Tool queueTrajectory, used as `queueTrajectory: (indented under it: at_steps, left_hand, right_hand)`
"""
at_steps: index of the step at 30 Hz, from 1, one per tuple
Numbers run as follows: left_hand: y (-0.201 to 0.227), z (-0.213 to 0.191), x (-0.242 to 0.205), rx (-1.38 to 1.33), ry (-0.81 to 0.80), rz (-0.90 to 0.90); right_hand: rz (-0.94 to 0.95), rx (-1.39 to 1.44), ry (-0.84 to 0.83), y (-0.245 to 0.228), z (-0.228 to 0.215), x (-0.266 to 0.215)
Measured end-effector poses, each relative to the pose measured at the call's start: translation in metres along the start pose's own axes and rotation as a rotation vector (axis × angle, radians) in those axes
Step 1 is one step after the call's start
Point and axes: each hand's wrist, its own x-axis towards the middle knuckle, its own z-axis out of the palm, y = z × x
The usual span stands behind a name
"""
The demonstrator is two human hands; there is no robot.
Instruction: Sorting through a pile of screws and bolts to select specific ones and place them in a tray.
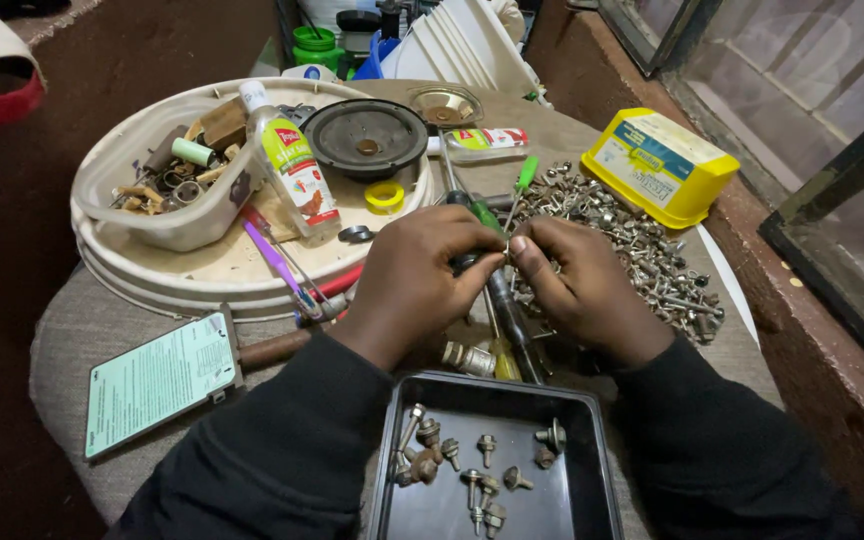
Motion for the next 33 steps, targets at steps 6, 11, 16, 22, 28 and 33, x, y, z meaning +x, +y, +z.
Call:
queueTrajectory:
  at_steps: [6,11,16,22,28,33]
  left_hand:
    - [-0.004,0.002,-0.001,0.052,0.033,-0.019]
    - [-0.005,0.0,0.0,0.06,0.062,-0.025]
    - [-0.005,0.002,0.001,0.079,0.068,0.018]
    - [-0.01,0.008,0.0,0.238,0.057,0.097]
    - [-0.011,0.009,0.0,0.345,0.046,0.165]
    - [-0.011,0.006,0.0,0.221,0.057,0.094]
  right_hand:
    - [0.059,-0.007,0.087,-0.009,-0.003,0.004]
    - [-0.034,0.051,0.135,-0.02,-0.01,0.005]
    - [-0.125,0.007,0.152,-0.019,-0.01,0.005]
    - [-0.185,-0.1,0.108,-0.015,-0.008,0.006]
    - [-0.029,-0.126,0.08,-0.009,-0.001,0.002]
    - [0.006,-0.065,0.154,-0.004,0.001,-0.001]
